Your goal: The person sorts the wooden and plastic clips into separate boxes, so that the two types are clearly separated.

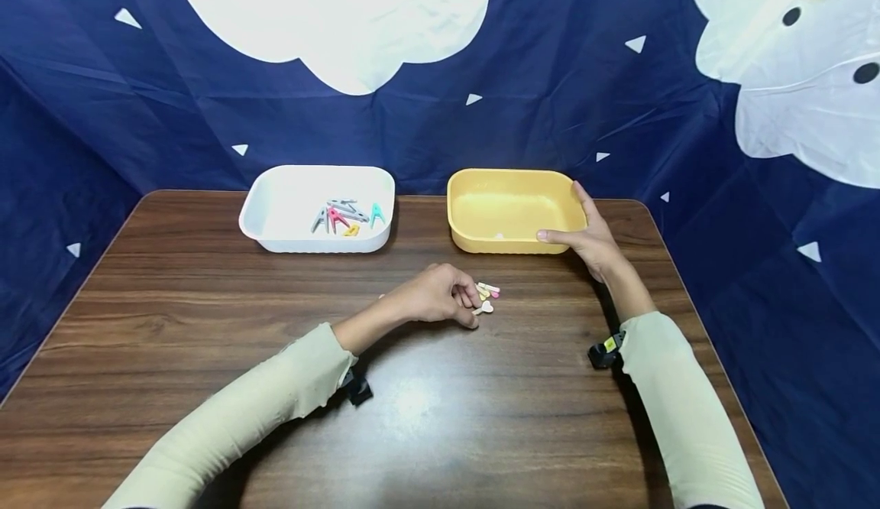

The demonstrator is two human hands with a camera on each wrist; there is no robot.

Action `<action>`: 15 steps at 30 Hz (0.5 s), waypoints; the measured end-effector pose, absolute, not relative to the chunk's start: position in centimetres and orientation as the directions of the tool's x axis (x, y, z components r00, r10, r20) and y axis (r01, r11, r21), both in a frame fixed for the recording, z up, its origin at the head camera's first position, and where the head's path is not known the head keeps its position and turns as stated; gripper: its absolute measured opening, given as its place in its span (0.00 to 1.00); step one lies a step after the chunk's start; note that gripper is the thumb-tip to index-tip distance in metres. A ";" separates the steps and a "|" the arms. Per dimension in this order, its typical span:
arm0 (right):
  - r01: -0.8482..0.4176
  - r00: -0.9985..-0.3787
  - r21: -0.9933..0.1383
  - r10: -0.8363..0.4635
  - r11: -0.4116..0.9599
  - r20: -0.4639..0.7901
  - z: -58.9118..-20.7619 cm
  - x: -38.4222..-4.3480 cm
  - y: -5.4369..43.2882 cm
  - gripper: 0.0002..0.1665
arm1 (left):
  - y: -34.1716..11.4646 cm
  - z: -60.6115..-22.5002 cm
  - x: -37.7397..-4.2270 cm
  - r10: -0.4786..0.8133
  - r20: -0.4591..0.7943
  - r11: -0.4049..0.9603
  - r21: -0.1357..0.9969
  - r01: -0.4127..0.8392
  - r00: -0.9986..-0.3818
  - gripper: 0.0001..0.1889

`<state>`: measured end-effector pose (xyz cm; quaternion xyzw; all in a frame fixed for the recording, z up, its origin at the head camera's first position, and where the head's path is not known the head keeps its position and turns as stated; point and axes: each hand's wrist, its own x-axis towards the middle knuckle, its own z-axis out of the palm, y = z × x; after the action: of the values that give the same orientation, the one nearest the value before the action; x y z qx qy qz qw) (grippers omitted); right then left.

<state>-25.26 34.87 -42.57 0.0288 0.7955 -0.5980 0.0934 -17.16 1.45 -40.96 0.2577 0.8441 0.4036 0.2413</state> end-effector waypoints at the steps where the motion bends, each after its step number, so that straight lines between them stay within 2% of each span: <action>1: 0.158 -0.981 -0.946 -0.067 0.283 -0.184 -42.6 -25.3 34.9 0.77 | 1.5 -40.9 -17.1 0.628 -0.201 0.544 0.804 0.239 -0.752 0.11; 15: 0.158 -0.981 -0.945 -0.067 0.285 -0.184 -42.4 -25.2 35.1 0.76 | 2.1 -41.1 -17.2 0.611 -0.208 0.558 0.798 0.229 -0.764 0.10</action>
<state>-25.18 35.07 -42.35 0.0286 0.7960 -0.5972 0.0940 -17.22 2.06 -41.10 0.2472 0.8496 0.4000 0.2389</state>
